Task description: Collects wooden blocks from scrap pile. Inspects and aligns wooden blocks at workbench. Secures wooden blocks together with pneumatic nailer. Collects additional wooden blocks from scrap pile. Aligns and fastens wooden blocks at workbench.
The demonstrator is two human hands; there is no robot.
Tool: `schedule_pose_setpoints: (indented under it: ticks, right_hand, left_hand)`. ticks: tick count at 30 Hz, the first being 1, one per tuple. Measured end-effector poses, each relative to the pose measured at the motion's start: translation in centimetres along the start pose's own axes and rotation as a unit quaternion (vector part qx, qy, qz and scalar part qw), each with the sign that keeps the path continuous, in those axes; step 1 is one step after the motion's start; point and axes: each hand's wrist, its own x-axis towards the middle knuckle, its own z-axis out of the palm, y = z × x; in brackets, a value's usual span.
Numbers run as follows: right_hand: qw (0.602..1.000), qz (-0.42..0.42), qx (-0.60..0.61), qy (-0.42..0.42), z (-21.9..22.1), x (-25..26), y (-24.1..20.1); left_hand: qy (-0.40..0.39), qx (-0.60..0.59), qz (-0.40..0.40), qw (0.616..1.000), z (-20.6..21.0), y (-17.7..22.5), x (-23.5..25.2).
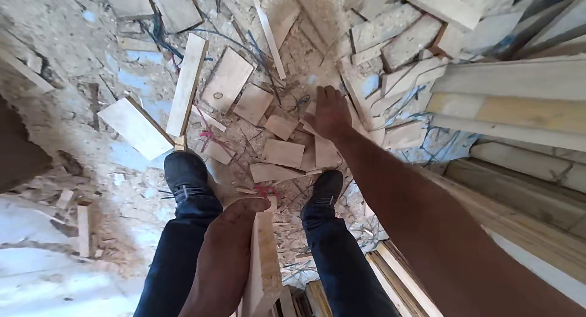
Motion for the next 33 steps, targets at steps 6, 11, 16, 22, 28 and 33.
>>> schedule_pose_setpoints:
  ticks: [6, 11, 16, 22, 28, 33]
  right_hand:
    - [0.992, 0.076, -0.065, -0.077, 2.7, -1.8, -1.6]
    - [0.993, 0.101, 0.045, -0.033, 2.1, -1.6, -1.6]
    - [0.916, 0.002, 0.398, -0.052, -6.9, -11.3, -4.1]
    - [0.860, -0.164, 0.465, -0.135, -13.5, -21.7, -7.3]
    - [0.872, -0.178, 0.441, -0.115, -14.3, -22.8, -8.2]
    - [0.902, -0.177, 0.382, -0.094, -14.1, -23.0, -8.8]
  left_hand:
    - [0.007, 0.006, -0.011, 1.000, 0.2, 0.5, 0.3]
    - [0.038, 0.061, -0.025, 0.997, -0.5, 0.9, 0.7]
    - [-0.001, 0.099, 0.072, 0.992, -1.3, 1.4, 0.8]
    - [-0.143, 0.183, 0.118, 0.965, -0.9, 2.1, -0.5]
    - [-0.167, 0.190, 0.135, 0.958, -0.8, 2.2, -0.8]
    - [-0.146, 0.213, 0.202, 0.945, -0.9, 1.6, -0.4]
